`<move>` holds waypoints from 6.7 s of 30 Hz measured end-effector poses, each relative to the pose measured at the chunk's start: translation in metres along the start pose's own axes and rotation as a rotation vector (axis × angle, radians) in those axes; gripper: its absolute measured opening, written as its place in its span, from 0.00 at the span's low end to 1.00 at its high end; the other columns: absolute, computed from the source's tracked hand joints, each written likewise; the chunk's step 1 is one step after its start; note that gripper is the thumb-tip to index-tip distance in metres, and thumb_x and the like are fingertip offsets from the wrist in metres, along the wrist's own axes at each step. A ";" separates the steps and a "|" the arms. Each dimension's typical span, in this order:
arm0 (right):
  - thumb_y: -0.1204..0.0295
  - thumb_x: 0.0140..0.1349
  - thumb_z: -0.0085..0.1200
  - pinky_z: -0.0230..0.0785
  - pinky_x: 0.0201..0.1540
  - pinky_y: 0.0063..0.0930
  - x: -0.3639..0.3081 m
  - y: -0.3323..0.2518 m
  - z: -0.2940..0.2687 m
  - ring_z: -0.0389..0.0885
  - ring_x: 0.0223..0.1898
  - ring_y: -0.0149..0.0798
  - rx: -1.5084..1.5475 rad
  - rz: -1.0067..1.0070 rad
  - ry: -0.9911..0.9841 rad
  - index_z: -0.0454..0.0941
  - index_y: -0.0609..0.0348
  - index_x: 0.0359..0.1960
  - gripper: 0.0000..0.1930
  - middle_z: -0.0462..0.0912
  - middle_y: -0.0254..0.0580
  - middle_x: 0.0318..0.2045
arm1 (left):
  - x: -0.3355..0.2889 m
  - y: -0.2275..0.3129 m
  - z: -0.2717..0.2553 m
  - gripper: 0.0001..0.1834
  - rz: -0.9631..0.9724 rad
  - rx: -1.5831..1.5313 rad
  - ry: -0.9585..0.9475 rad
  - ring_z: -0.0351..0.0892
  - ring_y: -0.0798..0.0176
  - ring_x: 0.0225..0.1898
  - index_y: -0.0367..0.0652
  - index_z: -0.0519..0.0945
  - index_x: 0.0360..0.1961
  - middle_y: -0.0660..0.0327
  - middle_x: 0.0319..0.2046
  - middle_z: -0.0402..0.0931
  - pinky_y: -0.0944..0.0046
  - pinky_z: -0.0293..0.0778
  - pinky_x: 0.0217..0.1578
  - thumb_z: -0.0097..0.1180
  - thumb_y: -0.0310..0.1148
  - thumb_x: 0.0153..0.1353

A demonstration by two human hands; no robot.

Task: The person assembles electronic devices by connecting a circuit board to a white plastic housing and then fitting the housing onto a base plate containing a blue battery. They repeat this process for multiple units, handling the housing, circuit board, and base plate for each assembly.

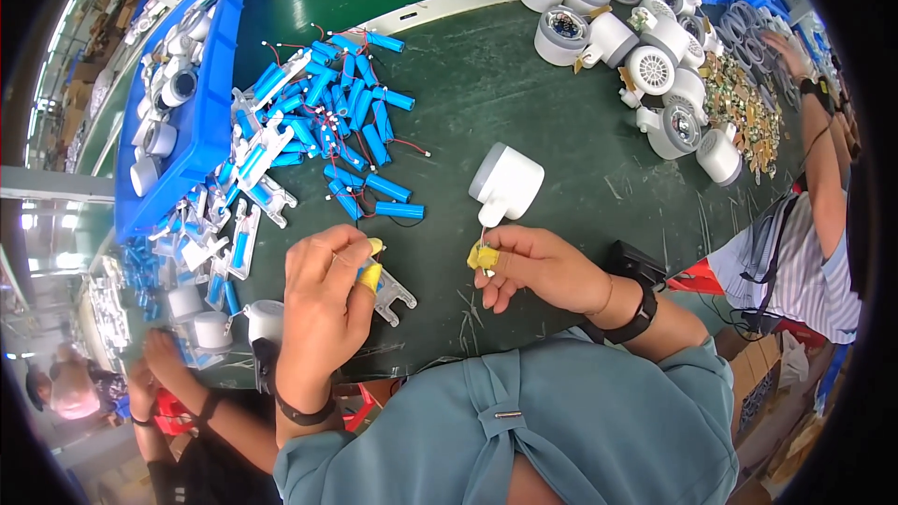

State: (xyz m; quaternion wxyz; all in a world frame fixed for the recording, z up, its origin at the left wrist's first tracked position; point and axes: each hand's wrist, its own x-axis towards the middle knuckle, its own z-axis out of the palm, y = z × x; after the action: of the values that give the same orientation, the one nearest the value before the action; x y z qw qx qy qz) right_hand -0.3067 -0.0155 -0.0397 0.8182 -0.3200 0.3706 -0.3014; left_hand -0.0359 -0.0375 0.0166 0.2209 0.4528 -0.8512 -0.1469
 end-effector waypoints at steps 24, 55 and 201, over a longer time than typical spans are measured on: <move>0.72 0.71 0.46 0.78 0.31 0.24 0.000 0.007 0.006 0.83 0.30 0.30 -0.236 -0.017 -0.001 0.69 0.68 0.52 0.13 0.83 0.45 0.36 | 0.013 0.006 0.017 0.19 0.108 0.212 -0.097 0.70 0.47 0.58 0.38 0.77 0.43 0.54 0.50 0.75 0.43 0.60 0.62 0.60 0.23 0.46; 0.77 0.71 0.49 0.78 0.31 0.21 0.001 0.010 0.005 0.83 0.31 0.27 -0.116 -0.081 0.038 0.73 0.63 0.51 0.10 0.81 0.37 0.36 | 0.001 0.021 0.068 0.16 0.110 -0.315 0.063 0.83 0.57 0.32 0.39 0.78 0.42 0.59 0.34 0.82 0.48 0.70 0.54 0.62 0.20 0.50; 0.78 0.53 0.60 0.72 0.49 0.41 -0.040 0.002 0.009 0.77 0.46 0.51 -1.345 -0.726 0.065 0.74 0.64 0.53 0.23 0.75 0.48 0.47 | 0.004 -0.144 -0.043 0.09 -0.359 0.287 -0.004 0.78 0.40 0.40 0.37 0.79 0.37 0.46 0.34 0.77 0.48 0.73 0.39 0.57 0.27 0.54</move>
State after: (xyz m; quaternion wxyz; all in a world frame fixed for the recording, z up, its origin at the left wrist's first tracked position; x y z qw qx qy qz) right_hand -0.3211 0.0176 -0.0201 0.2856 -0.8418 0.3697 -0.2703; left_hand 0.0853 -0.1215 -0.0105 0.1230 0.6235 -0.7696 -0.0623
